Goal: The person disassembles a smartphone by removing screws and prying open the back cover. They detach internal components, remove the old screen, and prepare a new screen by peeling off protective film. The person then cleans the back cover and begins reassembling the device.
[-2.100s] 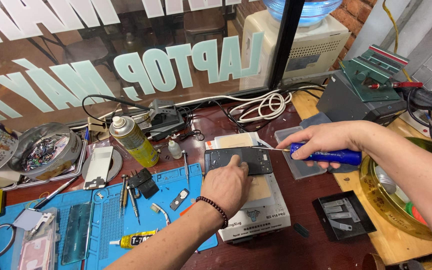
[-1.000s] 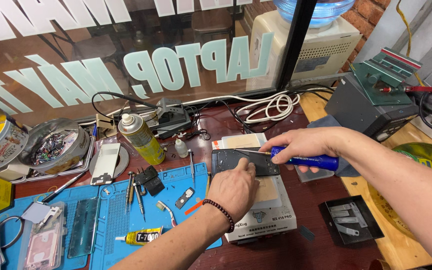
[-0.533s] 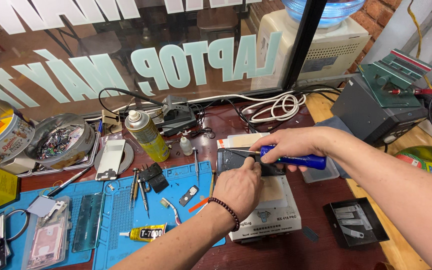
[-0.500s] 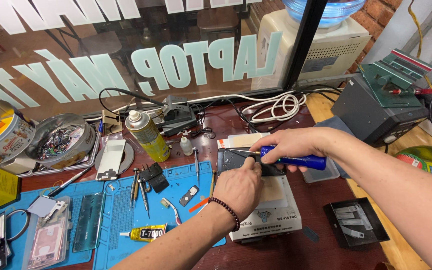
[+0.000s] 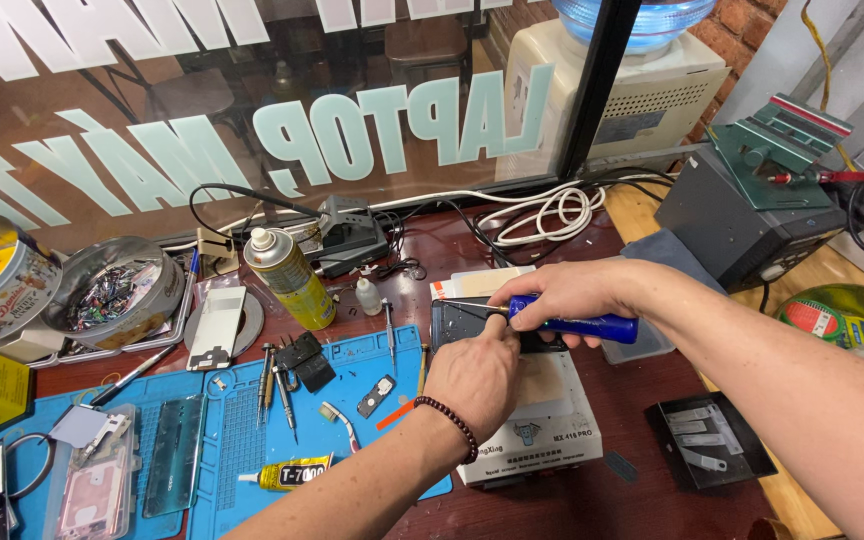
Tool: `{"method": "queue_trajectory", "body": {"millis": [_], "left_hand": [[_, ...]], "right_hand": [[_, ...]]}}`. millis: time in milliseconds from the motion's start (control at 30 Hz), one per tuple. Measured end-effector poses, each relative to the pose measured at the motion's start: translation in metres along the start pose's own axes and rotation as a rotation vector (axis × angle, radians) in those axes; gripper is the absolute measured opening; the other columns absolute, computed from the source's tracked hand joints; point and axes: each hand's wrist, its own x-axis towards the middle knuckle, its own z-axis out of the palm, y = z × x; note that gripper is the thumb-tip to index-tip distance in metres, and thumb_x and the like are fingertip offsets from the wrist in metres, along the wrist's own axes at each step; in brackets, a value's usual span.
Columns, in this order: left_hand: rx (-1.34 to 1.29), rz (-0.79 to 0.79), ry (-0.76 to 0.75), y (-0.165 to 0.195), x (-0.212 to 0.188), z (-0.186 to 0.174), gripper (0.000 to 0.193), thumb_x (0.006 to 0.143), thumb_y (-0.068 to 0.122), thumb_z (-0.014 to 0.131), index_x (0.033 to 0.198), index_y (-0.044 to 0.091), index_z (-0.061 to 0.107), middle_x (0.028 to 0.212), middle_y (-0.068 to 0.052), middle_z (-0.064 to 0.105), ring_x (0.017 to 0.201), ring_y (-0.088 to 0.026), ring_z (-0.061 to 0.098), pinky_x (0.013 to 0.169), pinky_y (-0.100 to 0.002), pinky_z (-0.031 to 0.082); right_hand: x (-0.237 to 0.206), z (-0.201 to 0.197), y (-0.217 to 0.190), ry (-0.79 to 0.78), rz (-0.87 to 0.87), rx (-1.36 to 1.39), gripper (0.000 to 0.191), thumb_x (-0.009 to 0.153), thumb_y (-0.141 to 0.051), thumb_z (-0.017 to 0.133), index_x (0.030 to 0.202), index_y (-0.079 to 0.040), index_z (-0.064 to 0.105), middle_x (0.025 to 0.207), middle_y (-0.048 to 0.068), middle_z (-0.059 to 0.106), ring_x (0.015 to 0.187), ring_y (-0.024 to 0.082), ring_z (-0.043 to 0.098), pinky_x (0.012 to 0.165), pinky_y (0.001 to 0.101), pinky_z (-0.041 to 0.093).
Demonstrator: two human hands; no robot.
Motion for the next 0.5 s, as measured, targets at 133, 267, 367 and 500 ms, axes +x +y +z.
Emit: {"method": "queue_trajectory", "body": {"millis": [133,267,367,500], "left_hand": [[-0.001,-0.012,-0.016,-0.0007,-0.0004,-0.0008,0.016,0.092,0.011,0.055,0.095,0.003,0.068,0.106,-0.017,0.062,0.084,-0.032,0.071,0.072,-0.044,0.057],[-0.018,-0.002,0.004,-0.0012,-0.002,-0.0007,0.015,0.091,0.011,0.056,0.093,0.004,0.068,0.106,-0.017,0.063,0.085,-0.032,0.071,0.073,-0.044,0.057],[-0.016,0.002,0.017,-0.0013,-0.0027,-0.0004,0.014,0.09,0.01,0.056,0.093,0.003,0.068,0.106,-0.017,0.062,0.085,-0.032,0.071,0.073,-0.044,0.057],[-0.017,0.005,0.03,-0.0014,-0.0029,0.0,0.014,0.089,0.01,0.057,0.092,0.003,0.069,0.107,-0.017,0.062,0.085,-0.032,0.071,0.073,-0.044,0.057]], "right_hand": [[0.0024,-0.0001,0.0002,0.003,0.0,-0.012,0.061,0.086,-0.03,0.066,0.145,-0.037,0.056,0.084,0.004,0.058,0.053,0.012,0.056,0.043,0.0276,0.047],[0.0035,0.0006,-0.0005,0.005,0.01,-0.012,0.061,0.085,-0.03,0.067,0.145,-0.038,0.056,0.084,0.004,0.058,0.053,0.012,0.056,0.043,0.0277,0.047],[0.0034,0.0013,-0.0011,0.004,0.007,-0.011,0.062,0.084,-0.03,0.067,0.145,-0.038,0.057,0.083,0.003,0.058,0.053,0.013,0.056,0.043,0.0277,0.047],[0.0033,0.0011,-0.0025,0.001,0.009,-0.016,0.063,0.084,-0.029,0.066,0.145,-0.038,0.055,0.082,0.003,0.057,0.053,0.013,0.056,0.043,0.0279,0.047]]}}
